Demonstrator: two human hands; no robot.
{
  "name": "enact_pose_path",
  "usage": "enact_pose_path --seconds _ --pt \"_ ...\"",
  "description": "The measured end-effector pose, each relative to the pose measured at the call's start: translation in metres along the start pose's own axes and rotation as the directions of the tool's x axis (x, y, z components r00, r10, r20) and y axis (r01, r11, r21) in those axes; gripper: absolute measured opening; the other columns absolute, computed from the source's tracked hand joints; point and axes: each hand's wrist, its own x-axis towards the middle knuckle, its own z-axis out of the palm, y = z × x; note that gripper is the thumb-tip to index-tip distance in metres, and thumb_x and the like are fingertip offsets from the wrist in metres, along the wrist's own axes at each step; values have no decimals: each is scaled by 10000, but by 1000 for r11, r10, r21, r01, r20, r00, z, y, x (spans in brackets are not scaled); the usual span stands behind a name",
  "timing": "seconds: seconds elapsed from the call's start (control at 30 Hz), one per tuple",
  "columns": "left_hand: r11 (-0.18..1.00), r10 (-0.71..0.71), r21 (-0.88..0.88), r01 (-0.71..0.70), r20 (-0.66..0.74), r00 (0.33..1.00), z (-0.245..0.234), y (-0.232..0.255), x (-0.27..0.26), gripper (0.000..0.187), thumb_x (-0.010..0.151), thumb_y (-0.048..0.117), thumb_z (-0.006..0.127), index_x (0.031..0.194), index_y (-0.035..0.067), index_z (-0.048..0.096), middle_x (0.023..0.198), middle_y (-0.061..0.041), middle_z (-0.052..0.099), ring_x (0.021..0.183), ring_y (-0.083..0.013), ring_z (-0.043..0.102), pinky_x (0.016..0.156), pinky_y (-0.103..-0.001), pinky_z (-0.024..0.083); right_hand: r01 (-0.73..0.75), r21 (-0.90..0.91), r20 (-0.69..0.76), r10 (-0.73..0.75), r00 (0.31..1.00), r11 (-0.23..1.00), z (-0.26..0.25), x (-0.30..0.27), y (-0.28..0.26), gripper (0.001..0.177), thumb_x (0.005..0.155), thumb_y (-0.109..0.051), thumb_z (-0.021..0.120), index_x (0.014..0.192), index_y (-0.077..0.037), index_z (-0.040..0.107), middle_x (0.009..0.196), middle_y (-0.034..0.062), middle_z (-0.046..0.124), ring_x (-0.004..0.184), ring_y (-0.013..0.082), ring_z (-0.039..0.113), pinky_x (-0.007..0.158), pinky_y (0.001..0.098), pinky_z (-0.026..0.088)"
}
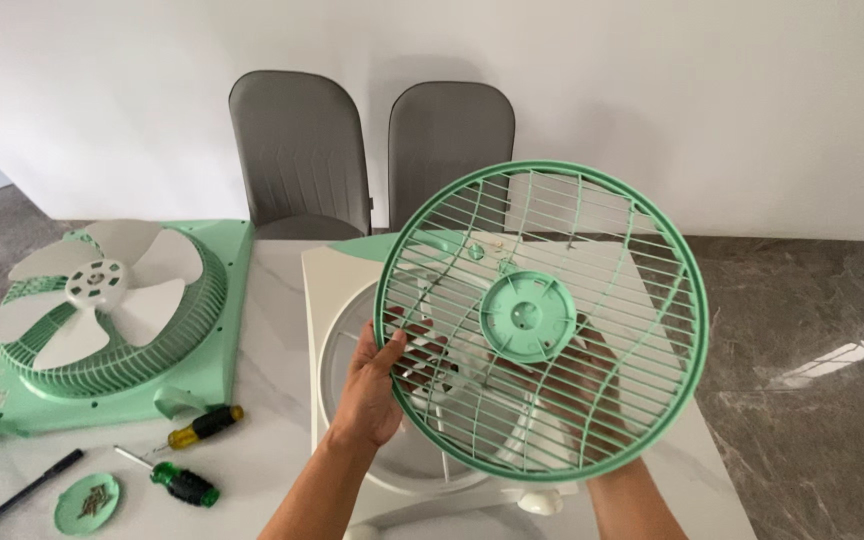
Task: The person uses a screwdriver to remove screws from the front grill of a green and white electric fan, then detaches the grill and wipes the fan blades and housing with a white cloth. The person continues wiping the internal motor and wiring area after opening the rear casing.
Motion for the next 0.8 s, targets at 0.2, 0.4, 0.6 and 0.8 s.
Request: enact_pose_path --seconds 0.2,0.4,0.6,0.8 --pt "997 71 -3 -71 -32 997 -23 6 2 230 1042 153 427 1263 121 479 1191 -95 657 1076 -280 697 885 -492 621 101 7 -120 -100 988 995 -20 -24 -25 667 895 -523 564 1369 -54 537 1291 255 640 1178 437 616 966 611 484" --pt "996 -53 77 55 -20 998 -9 6 19 306 1028 165 416 1329 119 452 1202 -143 665 1063 -293 713 869 -477 582 174 -224 -376 -250 892 959 -46 -61 -53 572 908 -408 607 1351 -58 516 1241 210 652 1170 387 623 992 603 495" --pt "990 -135 61 126 182 974 12 -13 51 422 1035 199 422 1452 131 414 1296 -116 624 1150 -289 658 961 -451 554 242 -334 -420 -373 827 911 -107 -69 -60 413 935 -153 605 1334 -65 541 1189 129 673 1086 279 656 980 476 534" --pt "936 -174 336 104 184 968 60 -30 81 500 1048 359 411 1498 150 346 1419 -43 505 1327 -220 520 1131 -450 442 421 -149 -519 -433 737 895 -179 -29 -84 382 1008 -64 507 1386 -12 501 1300 124 633 1139 238 652 992 413 567"
